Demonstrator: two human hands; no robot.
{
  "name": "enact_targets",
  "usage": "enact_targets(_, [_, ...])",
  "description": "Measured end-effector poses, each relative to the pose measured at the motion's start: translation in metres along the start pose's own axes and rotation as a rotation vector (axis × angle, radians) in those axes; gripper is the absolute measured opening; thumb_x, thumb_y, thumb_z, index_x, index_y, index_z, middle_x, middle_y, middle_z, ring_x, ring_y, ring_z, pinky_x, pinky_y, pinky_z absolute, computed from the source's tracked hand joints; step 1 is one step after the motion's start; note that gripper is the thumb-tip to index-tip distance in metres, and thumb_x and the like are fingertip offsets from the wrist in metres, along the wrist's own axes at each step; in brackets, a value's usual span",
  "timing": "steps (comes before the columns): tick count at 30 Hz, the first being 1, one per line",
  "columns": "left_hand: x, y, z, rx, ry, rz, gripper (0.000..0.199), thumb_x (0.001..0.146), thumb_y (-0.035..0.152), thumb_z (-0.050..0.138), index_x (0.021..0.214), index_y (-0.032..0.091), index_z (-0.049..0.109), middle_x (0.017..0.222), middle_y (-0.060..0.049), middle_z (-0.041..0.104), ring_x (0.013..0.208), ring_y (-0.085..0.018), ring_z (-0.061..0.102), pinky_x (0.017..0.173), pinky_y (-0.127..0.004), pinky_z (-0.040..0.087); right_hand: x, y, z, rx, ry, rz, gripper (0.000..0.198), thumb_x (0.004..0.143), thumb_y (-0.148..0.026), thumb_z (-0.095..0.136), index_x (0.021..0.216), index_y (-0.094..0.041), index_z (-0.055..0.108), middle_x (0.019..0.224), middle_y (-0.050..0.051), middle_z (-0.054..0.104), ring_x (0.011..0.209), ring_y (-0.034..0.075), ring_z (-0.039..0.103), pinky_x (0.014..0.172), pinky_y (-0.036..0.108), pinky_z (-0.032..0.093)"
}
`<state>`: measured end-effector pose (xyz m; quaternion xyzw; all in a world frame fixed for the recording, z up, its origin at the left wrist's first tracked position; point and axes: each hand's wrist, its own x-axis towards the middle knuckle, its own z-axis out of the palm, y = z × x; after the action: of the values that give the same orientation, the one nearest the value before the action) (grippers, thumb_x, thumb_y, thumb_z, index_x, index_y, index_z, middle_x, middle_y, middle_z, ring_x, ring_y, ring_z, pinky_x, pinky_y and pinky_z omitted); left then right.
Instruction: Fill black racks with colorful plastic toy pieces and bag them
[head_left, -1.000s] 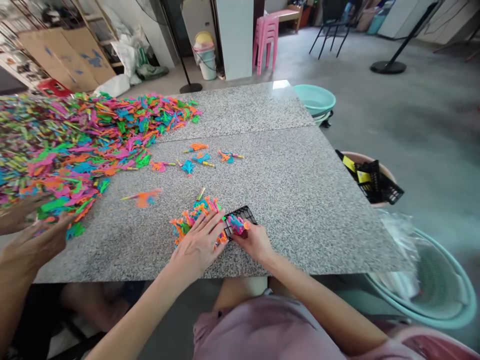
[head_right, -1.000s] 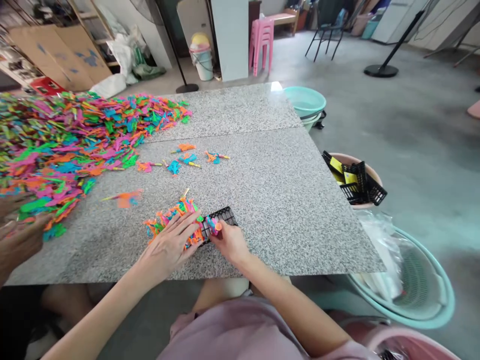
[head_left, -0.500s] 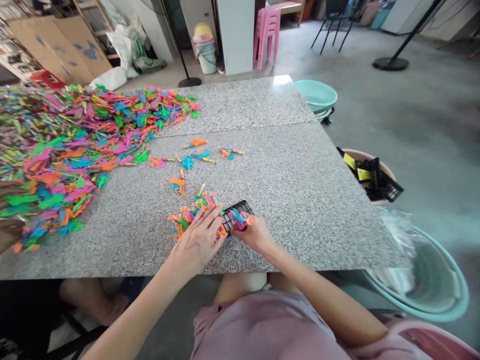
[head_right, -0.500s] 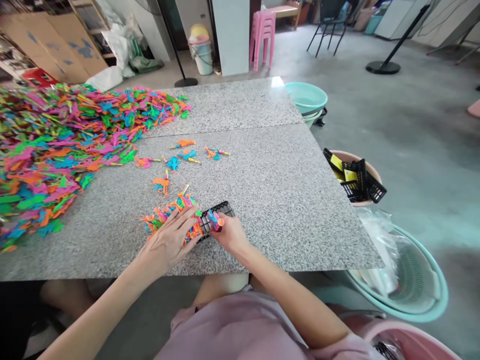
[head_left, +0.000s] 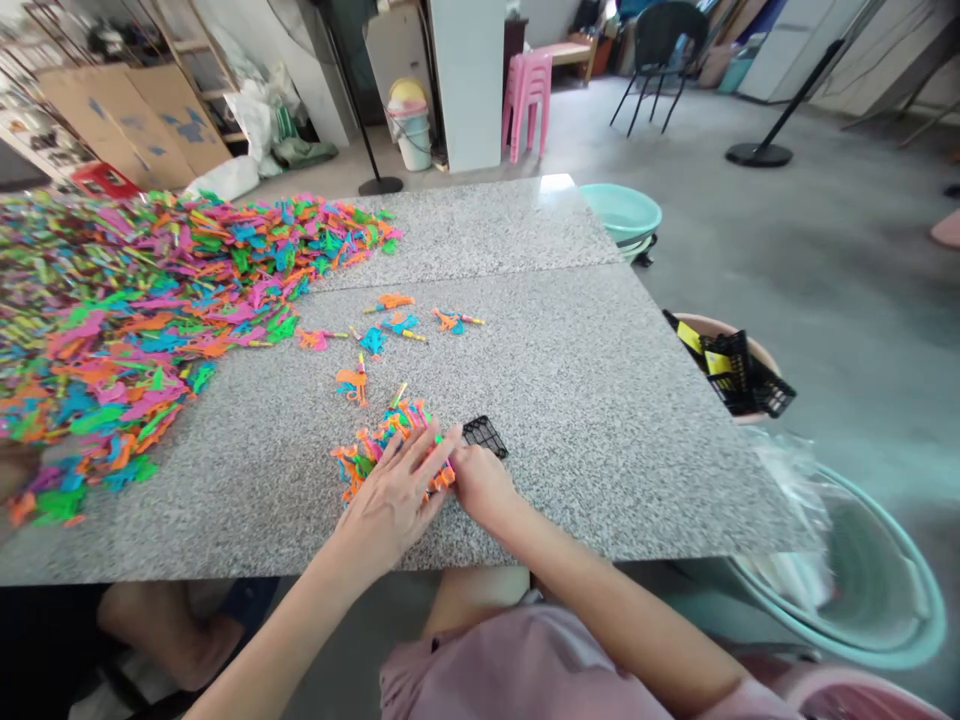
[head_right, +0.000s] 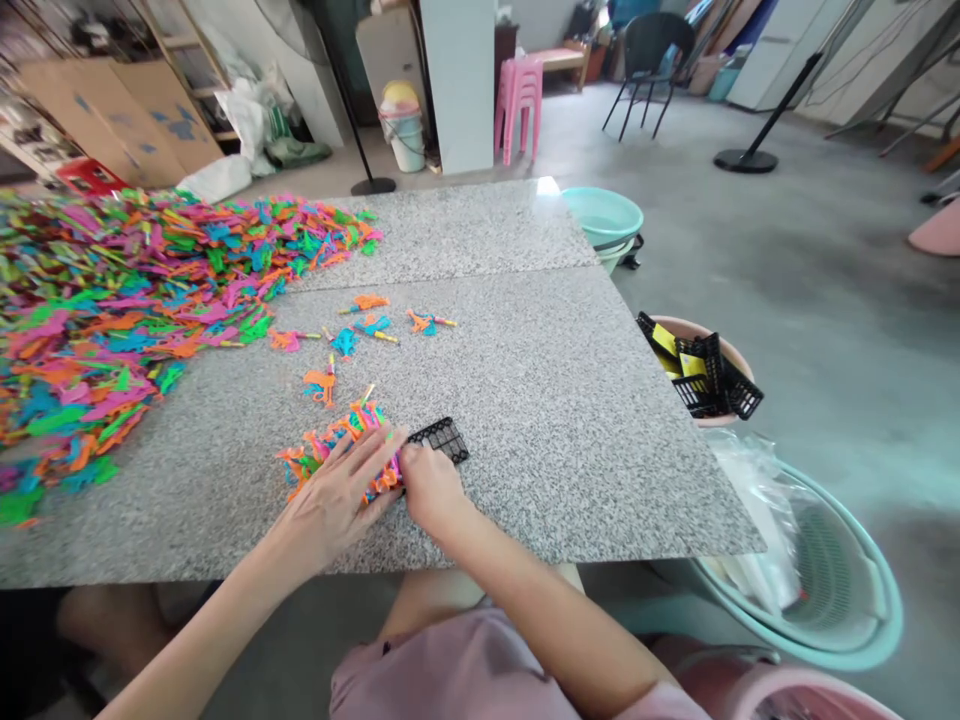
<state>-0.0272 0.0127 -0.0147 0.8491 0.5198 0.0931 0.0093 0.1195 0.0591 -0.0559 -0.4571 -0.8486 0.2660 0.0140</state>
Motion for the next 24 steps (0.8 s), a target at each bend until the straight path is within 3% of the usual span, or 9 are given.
enact_targets(3, [-0.002, -0.002, 0.001, 0.042, 0.017, 0.029, 0.05, 0.096, 0.029, 0.051, 0.144, 0.023, 0.042, 0.147, -0.013, 0.048, 0.135, -0.028, 0.047, 0.111, -0.049, 0.041, -0.002, 0.011, -0.001, 0.073, -0.037, -0.067, 0.034, 0.082, -0.006, 0.058, 0.116, -0.01, 0.06, 0.106, 0.016, 0.069, 0.093, 0.023, 0.067, 0.076, 0.029, 0.049])
enact_targets(6, [-0.005, -0.006, 0.003, 0.094, 0.051, 0.032, 0.042, 0.095, 0.034, 0.053, 0.135, 0.021, 0.053, 0.144, -0.013, 0.052, 0.131, -0.028, 0.052, 0.107, -0.046, 0.047, 0.015, 0.041, -0.019, 0.161, -0.169, -0.175, 0.034, 0.076, -0.009, 0.068, 0.109, -0.015, 0.063, 0.096, 0.006, 0.072, 0.083, 0.018, 0.068, 0.071, 0.023, 0.049])
enact_targets(8, [-0.007, -0.007, 0.004, 0.129, 0.065, 0.043, 0.04, 0.095, 0.035, 0.053, 0.133, 0.021, 0.055, 0.144, -0.013, 0.052, 0.129, -0.028, 0.053, 0.104, -0.045, 0.049, 0.045, 0.063, -0.043, 0.059, -0.06, -0.094, 0.028, 0.081, -0.013, 0.066, 0.109, -0.018, 0.064, 0.1, 0.004, 0.071, 0.085, 0.016, 0.067, 0.076, 0.022, 0.049])
enact_targets(11, [-0.007, -0.006, 0.003, 0.177, 0.078, 0.061, 0.037, 0.094, 0.035, 0.055, 0.129, 0.021, 0.058, 0.144, -0.013, 0.053, 0.127, -0.028, 0.056, 0.102, -0.045, 0.052, 0.113, 0.082, -0.077, -0.194, 0.242, 0.149, 0.034, 0.093, -0.008, 0.044, 0.123, -0.015, 0.058, 0.125, 0.015, 0.062, 0.101, 0.02, 0.066, 0.085, 0.027, 0.049])
enact_targets(14, [-0.005, -0.005, 0.002, 0.211, 0.074, 0.055, 0.037, 0.092, 0.033, 0.059, 0.128, 0.024, 0.059, 0.144, -0.01, 0.053, 0.126, -0.027, 0.057, 0.1, -0.043, 0.053, 0.178, 0.081, -0.096, -0.239, 0.288, 0.174, 0.042, 0.091, -0.001, 0.037, 0.13, -0.007, 0.053, 0.128, 0.024, 0.057, 0.107, 0.024, 0.064, 0.087, 0.032, 0.051])
enact_targets(16, [-0.005, -0.006, 0.002, 0.217, 0.051, 0.058, 0.039, 0.091, 0.033, 0.06, 0.129, 0.024, 0.058, 0.145, -0.009, 0.053, 0.128, -0.027, 0.055, 0.101, -0.041, 0.053, 0.203, 0.077, -0.1, -0.235, 0.288, 0.153, 0.041, 0.091, -0.001, 0.039, 0.13, -0.005, 0.051, 0.122, 0.025, 0.06, 0.108, 0.026, 0.064, 0.088, 0.033, 0.051])
enact_targets(20, [-0.009, -0.013, -0.005, 0.17, -0.005, 0.109, 0.034, 0.093, 0.031, 0.056, 0.126, 0.023, 0.059, 0.146, -0.01, 0.051, 0.128, -0.026, 0.055, 0.105, -0.043, 0.05, 0.198, 0.089, -0.099, -0.193, 0.24, 0.154, 0.036, 0.09, -0.002, 0.044, 0.124, -0.001, 0.053, 0.118, 0.027, 0.063, 0.111, 0.027, 0.064, 0.09, 0.034, 0.051])
enact_targets(22, [-0.012, -0.018, -0.011, 0.118, -0.031, 0.15, 0.034, 0.095, 0.029, 0.053, 0.128, 0.022, 0.058, 0.147, -0.01, 0.05, 0.131, -0.026, 0.053, 0.108, -0.046, 0.046, 0.171, 0.102, -0.09, -0.149, 0.176, 0.165, 0.031, 0.089, -0.005, 0.048, 0.119, -0.004, 0.056, 0.113, 0.023, 0.066, 0.102, 0.025, 0.068, 0.085, 0.031, 0.052])
enact_targets(24, [-0.014, -0.022, -0.015, 0.067, -0.042, 0.176, 0.035, 0.096, 0.026, 0.05, 0.13, 0.022, 0.057, 0.149, -0.01, 0.047, 0.135, -0.026, 0.048, 0.113, -0.047, 0.041, 0.135, 0.11, -0.072, 0.055, 0.076, 0.138, 0.026, 0.09, -0.01, 0.051, 0.115, -0.009, 0.056, 0.101, 0.014, 0.071, 0.083, 0.019, 0.071, 0.074, 0.026, 0.054])
